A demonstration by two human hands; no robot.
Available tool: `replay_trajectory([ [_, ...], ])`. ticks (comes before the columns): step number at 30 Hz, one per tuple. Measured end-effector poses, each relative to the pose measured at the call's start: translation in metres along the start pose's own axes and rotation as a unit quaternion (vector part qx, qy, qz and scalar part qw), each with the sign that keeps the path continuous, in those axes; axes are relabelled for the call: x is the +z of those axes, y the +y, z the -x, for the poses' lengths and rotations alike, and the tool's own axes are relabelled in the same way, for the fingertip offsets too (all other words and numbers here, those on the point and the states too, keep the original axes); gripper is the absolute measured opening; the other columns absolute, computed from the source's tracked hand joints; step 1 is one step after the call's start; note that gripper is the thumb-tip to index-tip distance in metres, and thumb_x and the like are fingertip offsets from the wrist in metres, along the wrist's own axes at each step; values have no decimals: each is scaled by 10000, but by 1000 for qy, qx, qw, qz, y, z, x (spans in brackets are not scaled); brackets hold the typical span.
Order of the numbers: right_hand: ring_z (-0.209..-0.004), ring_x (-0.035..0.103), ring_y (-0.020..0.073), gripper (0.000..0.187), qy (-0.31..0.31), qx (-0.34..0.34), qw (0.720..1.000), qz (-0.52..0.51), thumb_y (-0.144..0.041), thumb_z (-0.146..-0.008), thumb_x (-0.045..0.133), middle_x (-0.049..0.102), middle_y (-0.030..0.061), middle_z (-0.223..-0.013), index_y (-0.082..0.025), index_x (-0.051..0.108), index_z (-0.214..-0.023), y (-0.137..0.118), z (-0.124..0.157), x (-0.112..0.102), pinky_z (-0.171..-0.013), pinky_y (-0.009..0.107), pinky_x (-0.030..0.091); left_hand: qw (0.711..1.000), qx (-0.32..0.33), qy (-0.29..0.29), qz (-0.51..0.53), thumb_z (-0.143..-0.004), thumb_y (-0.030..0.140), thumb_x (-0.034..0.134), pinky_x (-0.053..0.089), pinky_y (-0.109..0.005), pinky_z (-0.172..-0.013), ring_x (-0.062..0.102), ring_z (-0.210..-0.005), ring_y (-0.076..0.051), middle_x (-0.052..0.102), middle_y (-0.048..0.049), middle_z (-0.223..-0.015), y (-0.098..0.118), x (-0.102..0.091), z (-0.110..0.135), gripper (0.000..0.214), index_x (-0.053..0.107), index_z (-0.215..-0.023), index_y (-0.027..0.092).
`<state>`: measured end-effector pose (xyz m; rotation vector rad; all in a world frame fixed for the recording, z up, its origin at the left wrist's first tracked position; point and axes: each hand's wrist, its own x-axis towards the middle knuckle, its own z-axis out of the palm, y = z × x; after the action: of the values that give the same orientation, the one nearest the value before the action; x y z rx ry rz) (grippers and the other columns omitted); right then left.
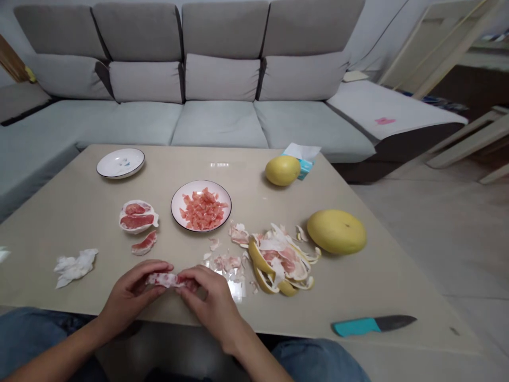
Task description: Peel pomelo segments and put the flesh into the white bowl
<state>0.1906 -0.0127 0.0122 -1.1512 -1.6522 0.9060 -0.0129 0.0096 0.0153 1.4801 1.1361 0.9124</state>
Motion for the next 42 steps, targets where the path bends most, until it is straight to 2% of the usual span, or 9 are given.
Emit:
replay_trajectory([
  [5,-673,650,143,84,31,21,999,-20,-205,-831,647,719,29,-815,-214,707,-889,10,1,8,-638,241,533,991,-20,12,133,-618,209,830,538,-254,-729,637,-829,-186,641,-34,-883,4,1,-6,299,693,-884,201],
  [8,-701,668,152,109,39,43,998,-40,-184,-811,643,729,31,-833,-211,714,-890,17,1,12,-654,245,542,979,-54,-9,198,-628,184,824,518,-231,-720,622,-776,-153,639,-14,-827,2,0,-7,286,660,-861,185],
  [12,-692,665,147,154,22,49,998,-37,-138,-797,618,726,31,-840,-208,713,-897,24,1,19,-640,241,544,976,-33,-20,214,-643,156,812,506,-221,-712,615,-777,-145,641,-16,-817,1,-1,-6,239,652,-820,175],
  [17,-791,653,157,284,45,0,999,19,-120,-859,544,684,61,-976,-230,645,-1101,18,3,15,-695,275,548,991,22,-18,131,-703,161,779,501,-245,-764,615,-810,-161,639,-32,-825,2,0,-5,149,676,-809,179],
  [21,-823,647,175,219,50,-74,995,36,-129,-862,604,687,54,-940,-245,647,-1043,-1,7,9,-740,303,541,996,39,-50,62,-768,183,726,506,-298,-846,622,-942,-208,639,-81,-962,-3,2,-2,171,692,-935,193],
  [28,-873,647,193,308,50,-135,985,98,-129,-859,637,691,72,-973,-245,625,-1145,-7,14,15,-741,317,549,986,131,-71,-81,-786,101,658,515,-248,-742,604,-858,-165,595,-52,-926,-9,7,0,246,678,-999,224],
  [36,-771,641,187,248,48,-157,967,198,-92,-881,543,708,78,-884,-187,644,-1086,-6,15,10,-676,302,523,988,63,-110,-89,-867,225,599,552,-211,-688,620,-879,-165,554,-76,-985,-7,11,4,190,693,-1032,209],
  [39,-714,623,189,159,65,-154,959,228,-92,-857,560,695,72,-792,-165,655,-962,-5,16,12,-644,298,495,986,55,-111,-116,-874,251,601,532,-196,-669,615,-854,-158,578,-78,-977,-5,12,6,175,716,-998,206],
  [42,-638,582,165,115,90,-98,974,181,-94,-820,571,652,35,-685,-180,640,-789,-4,16,16,-594,272,451,983,60,-122,-124,-878,245,603,508,-206,-714,615,-837,-149,623,-66,-956,-4,12,7,175,733,-993,223],
])
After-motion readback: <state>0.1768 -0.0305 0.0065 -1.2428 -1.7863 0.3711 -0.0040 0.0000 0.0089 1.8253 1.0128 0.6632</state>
